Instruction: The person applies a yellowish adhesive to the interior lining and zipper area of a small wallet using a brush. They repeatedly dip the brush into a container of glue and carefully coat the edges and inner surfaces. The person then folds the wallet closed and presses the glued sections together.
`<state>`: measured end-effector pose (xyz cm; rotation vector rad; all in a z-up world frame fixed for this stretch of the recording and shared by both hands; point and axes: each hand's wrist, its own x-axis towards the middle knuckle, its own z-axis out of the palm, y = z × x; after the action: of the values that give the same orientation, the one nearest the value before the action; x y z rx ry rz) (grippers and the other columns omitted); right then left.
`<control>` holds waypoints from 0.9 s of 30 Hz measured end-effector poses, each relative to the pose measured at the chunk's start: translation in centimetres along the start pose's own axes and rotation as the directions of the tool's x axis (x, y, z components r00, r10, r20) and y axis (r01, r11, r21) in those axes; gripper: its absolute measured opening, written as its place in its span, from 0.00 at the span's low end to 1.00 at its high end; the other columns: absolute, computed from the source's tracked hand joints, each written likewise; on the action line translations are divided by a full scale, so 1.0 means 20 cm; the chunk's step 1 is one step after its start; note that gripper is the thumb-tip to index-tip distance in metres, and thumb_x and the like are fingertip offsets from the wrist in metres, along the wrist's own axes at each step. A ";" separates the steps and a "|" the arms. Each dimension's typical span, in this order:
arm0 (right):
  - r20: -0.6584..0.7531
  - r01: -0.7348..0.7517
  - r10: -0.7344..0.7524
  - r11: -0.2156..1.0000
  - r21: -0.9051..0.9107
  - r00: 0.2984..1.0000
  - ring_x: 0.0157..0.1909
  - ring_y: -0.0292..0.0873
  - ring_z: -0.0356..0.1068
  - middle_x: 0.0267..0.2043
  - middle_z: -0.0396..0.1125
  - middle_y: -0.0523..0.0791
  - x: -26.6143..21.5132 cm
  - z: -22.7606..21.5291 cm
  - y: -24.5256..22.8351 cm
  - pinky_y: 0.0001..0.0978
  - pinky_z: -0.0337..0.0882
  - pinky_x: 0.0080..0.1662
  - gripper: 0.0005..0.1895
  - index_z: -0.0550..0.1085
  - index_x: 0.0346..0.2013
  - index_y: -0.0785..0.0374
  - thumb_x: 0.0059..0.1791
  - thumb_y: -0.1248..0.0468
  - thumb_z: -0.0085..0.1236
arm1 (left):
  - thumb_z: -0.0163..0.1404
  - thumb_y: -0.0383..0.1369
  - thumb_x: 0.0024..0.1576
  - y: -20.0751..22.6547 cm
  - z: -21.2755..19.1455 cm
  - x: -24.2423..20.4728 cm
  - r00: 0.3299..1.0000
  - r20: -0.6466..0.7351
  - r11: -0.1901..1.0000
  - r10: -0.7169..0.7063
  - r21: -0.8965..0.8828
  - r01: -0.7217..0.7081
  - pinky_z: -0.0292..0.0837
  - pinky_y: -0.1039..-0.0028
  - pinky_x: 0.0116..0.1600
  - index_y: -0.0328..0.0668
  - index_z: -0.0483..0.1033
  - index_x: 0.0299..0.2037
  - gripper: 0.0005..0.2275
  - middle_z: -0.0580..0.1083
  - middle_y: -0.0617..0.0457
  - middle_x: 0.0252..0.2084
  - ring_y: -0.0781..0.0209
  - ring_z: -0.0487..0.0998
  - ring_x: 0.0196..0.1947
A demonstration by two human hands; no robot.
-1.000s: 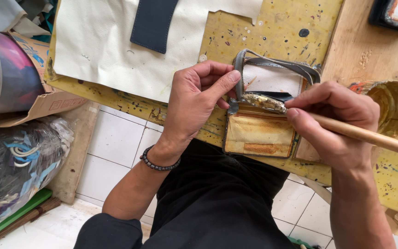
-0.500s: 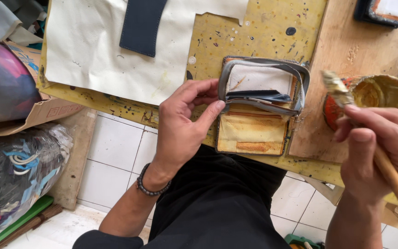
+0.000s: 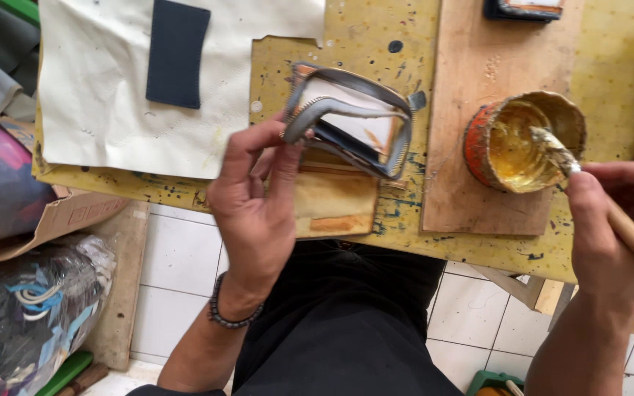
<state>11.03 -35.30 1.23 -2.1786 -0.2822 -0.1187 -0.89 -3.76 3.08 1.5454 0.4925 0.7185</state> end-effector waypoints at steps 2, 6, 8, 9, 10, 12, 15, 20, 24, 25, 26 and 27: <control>0.040 0.036 -0.036 0.999 0.002 0.999 0.46 0.43 0.69 0.50 0.71 0.54 0.03 -0.01 -0.02 0.28 0.70 0.50 0.05 0.73 0.55 0.76 0.70 0.78 0.62 | 0.52 0.24 0.67 0.03 -0.02 0.04 0.997 0.041 0.998 0.065 0.023 -0.066 0.83 0.72 0.64 0.37 0.72 0.52 0.07 0.78 0.42 0.54 0.55 0.85 0.52; 0.133 0.053 -0.048 0.998 -0.028 0.990 0.39 0.41 0.68 0.43 0.70 0.54 0.08 0.00 -0.10 0.26 0.68 0.43 0.05 0.74 0.50 0.78 0.65 0.80 0.64 | 0.55 0.24 0.68 0.11 -0.11 0.16 0.937 0.227 0.929 0.265 0.202 -0.311 0.71 0.86 0.24 0.41 0.74 0.52 0.06 0.81 0.41 0.54 0.71 0.78 0.24; 0.156 0.072 -0.063 0.996 -0.058 0.986 0.39 0.41 0.68 0.42 0.71 0.54 0.10 0.01 -0.14 0.26 0.67 0.42 0.05 0.75 0.50 0.78 0.66 0.79 0.65 | 0.56 0.22 0.70 0.26 -0.12 0.22 0.932 0.285 0.931 0.223 0.219 -0.290 0.70 0.85 0.29 0.37 0.74 0.53 0.06 0.80 0.44 0.51 0.69 0.79 0.31; 0.180 0.092 -0.074 0.992 -0.090 0.981 0.38 0.40 0.68 0.41 0.71 0.54 0.11 0.01 -0.15 0.26 0.67 0.41 0.05 0.76 0.50 0.78 0.66 0.79 0.66 | 0.56 0.20 0.71 0.33 -0.12 0.25 0.923 0.341 0.934 0.178 0.237 -0.268 0.69 0.84 0.34 0.34 0.75 0.53 0.05 0.79 0.47 0.48 0.68 0.79 0.38; 0.178 0.091 -0.074 0.992 -0.089 0.981 0.38 0.40 0.68 0.41 0.71 0.54 0.10 0.00 -0.13 0.26 0.67 0.41 0.05 0.76 0.50 0.78 0.66 0.79 0.66 | 0.56 0.20 0.71 0.35 -0.12 0.28 0.922 0.343 0.933 0.179 0.237 -0.270 0.69 0.84 0.34 0.34 0.75 0.53 0.05 0.79 0.47 0.48 0.68 0.79 0.38; 0.134 -0.019 0.014 0.999 0.036 0.991 0.43 0.38 0.66 0.47 0.70 0.51 0.08 -0.02 -0.07 0.24 0.66 0.46 0.06 0.71 0.52 0.72 0.68 0.77 0.62 | 0.56 0.18 0.70 0.39 -0.12 0.34 0.850 0.495 0.929 0.183 0.196 -0.314 0.87 0.72 0.60 0.29 0.73 0.51 0.05 0.78 0.43 0.48 0.53 0.86 0.52; 0.110 -0.076 0.075 0.997 0.004 0.991 0.44 0.35 0.63 0.47 0.67 0.46 0.08 0.00 -0.10 0.22 0.62 0.46 0.04 0.74 0.55 0.67 0.68 0.75 0.61 | 0.50 0.18 0.68 0.29 -0.09 0.45 0.701 0.701 0.974 0.128 0.044 -0.223 0.90 0.71 0.58 0.32 0.73 0.50 0.05 0.78 0.45 0.47 0.57 0.85 0.47; 0.259 -0.255 0.156 0.873 0.417 0.953 0.31 0.36 0.62 0.37 0.64 0.46 0.07 -0.07 0.12 0.21 0.65 0.38 0.12 0.69 0.61 0.60 0.68 0.59 0.39 | 0.51 0.27 0.67 0.05 0.04 0.49 0.623 0.781 0.995 -0.039 0.091 -0.051 0.78 0.84 0.47 0.43 0.73 0.45 0.01 0.74 0.58 0.42 0.71 0.75 0.44; 0.225 -0.245 0.143 0.810 0.533 0.964 0.32 0.37 0.67 0.36 0.65 0.45 0.05 -0.07 0.21 0.20 0.71 0.37 0.18 0.71 0.60 0.61 0.65 0.51 0.44 | 0.51 0.28 0.64 -0.10 0.13 0.50 0.631 0.775 0.981 -0.049 0.157 -0.117 0.70 0.80 0.38 0.45 0.74 0.40 0.01 0.76 0.60 0.34 0.72 0.74 0.34; 0.229 -0.248 0.144 0.810 0.532 0.963 0.32 0.37 0.67 0.36 0.65 0.45 0.06 -0.04 0.16 0.20 0.71 0.37 0.18 0.71 0.60 0.61 0.65 0.51 0.44 | 0.51 0.28 0.64 -0.11 0.14 0.50 0.632 0.773 0.981 -0.052 0.159 -0.114 0.70 0.80 0.38 0.45 0.74 0.40 0.01 0.76 0.60 0.34 0.72 0.74 0.34; 0.197 -0.275 0.206 0.852 0.445 0.958 0.36 0.35 0.69 0.41 0.67 0.46 0.07 -0.02 0.11 0.18 0.69 0.37 0.13 0.72 0.58 0.62 0.63 0.59 0.47 | 0.51 0.28 0.64 -0.13 0.14 0.50 0.611 0.787 0.988 -0.079 0.143 -0.056 0.70 0.81 0.39 0.45 0.73 0.39 0.01 0.76 0.60 0.34 0.72 0.75 0.34; 0.155 -0.303 0.263 0.884 0.356 0.952 0.39 0.34 0.71 0.47 0.70 0.46 0.08 0.01 0.05 0.16 0.67 0.37 0.09 0.73 0.55 0.63 0.62 0.66 0.50 | 0.50 0.28 0.64 -0.14 0.16 0.51 0.587 0.803 0.992 -0.101 0.125 0.000 0.70 0.82 0.39 0.45 0.72 0.39 0.02 0.76 0.60 0.34 0.73 0.76 0.33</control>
<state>12.79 -35.57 0.59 -1.8192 -0.0333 0.2003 8.83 1.27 1.80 1.7674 -0.1336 -0.1308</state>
